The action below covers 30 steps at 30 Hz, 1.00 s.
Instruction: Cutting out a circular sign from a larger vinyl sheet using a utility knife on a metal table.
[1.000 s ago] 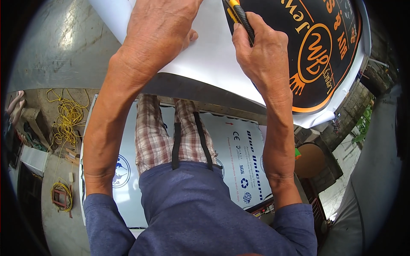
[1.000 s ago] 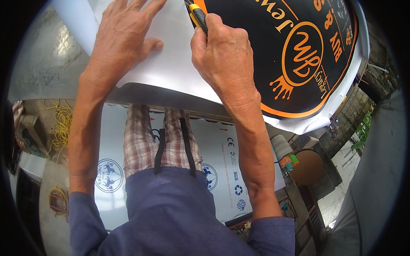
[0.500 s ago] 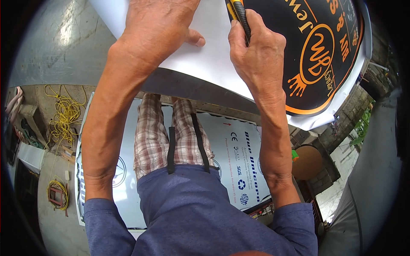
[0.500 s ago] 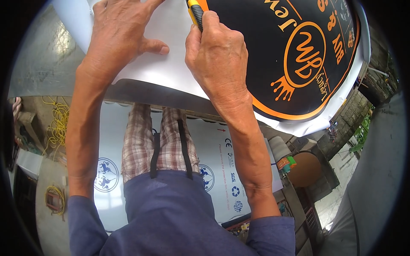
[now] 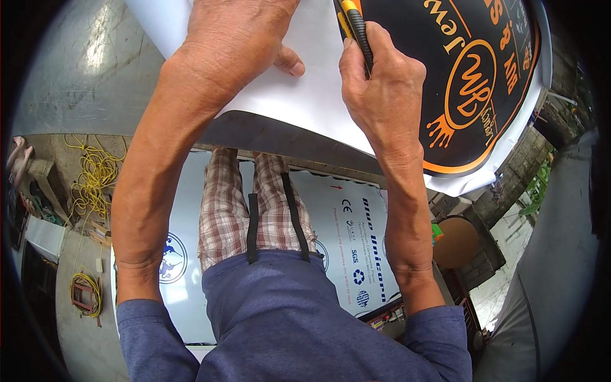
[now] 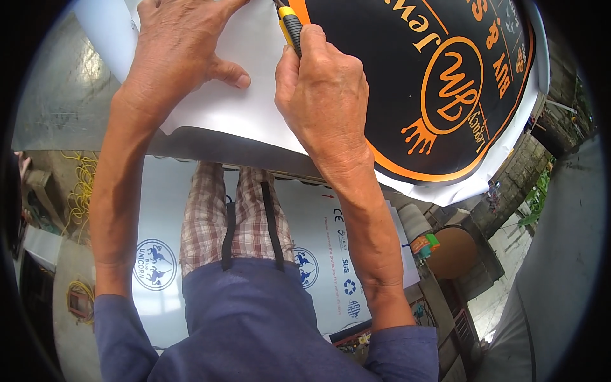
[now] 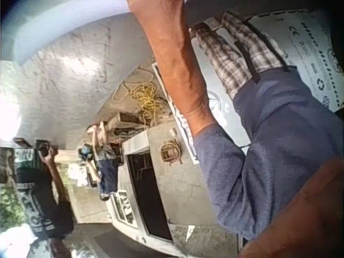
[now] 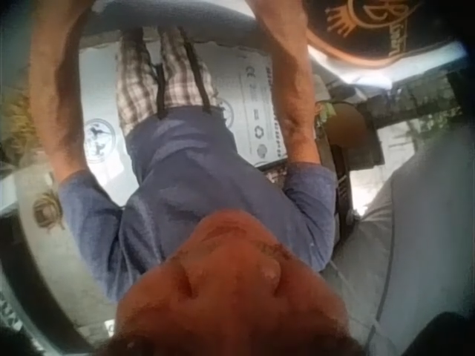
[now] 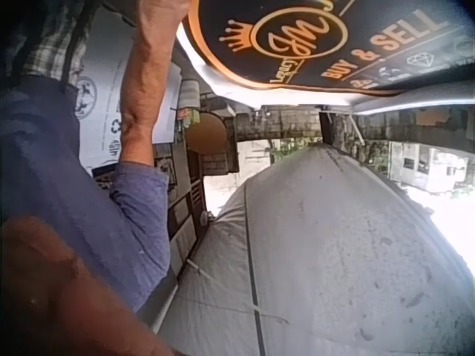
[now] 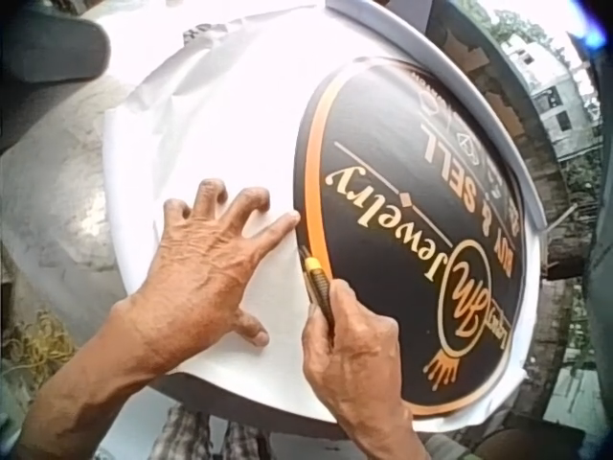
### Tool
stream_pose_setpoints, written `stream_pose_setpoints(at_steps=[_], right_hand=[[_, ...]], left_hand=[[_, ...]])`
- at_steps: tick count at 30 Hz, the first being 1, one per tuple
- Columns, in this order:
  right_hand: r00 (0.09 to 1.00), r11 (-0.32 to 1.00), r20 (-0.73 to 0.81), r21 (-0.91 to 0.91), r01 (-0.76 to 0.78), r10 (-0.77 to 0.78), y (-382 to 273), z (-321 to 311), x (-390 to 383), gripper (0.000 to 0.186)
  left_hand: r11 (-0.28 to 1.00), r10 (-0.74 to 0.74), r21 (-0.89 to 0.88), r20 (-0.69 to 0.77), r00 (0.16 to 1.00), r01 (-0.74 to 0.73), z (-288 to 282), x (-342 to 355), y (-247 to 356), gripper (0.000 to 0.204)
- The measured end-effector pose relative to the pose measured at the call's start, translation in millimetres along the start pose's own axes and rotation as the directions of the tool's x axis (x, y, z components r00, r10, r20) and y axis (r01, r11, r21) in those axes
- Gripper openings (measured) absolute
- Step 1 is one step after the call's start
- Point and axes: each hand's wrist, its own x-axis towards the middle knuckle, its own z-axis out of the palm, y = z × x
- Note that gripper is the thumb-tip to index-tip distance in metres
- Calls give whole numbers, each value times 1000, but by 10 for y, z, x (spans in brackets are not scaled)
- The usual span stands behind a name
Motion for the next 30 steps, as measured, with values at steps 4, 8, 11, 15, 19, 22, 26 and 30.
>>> stream_pose_setpoints(at_steps=[4,8,11,15,19,22,26,30], right_hand=[[1000,1000,11,7,-4,4,3,-3,10,14],[1000,1000,15,7,-12,12,-11,-11,-18,15],[1000,1000,3,9,6,-6,-13,-9,-15,15],[1000,1000,9,18,-3,3,2,-10,-14,15],[1000,1000,18,23,-10,9,-12,-21,-32,15],[1000,1000,-3,21,-6,6,-10,-12,-59,15],[1000,1000,11,1,-7,7,-5,-27,-57,14],[1000,1000,6,7,-3,3,2,-30,-73,14]], left_hand=[[1000,-14,-18,60,998,15,-33,25,-12,115],[998,-7,-56,37,999,9,-68,-20,3,115],[1000,-5,10,-22,1000,5,15,-12,-12,115],[1000,-14,-20,38,999,15,-36,3,-8,115],[999,-14,-47,38,999,16,-62,-15,-4,116],[999,-42,32,91,995,39,-40,15,27,116],[1000,-26,-2,27,999,26,22,4,0,116],[1000,-16,-13,33,999,17,15,6,18,116]])
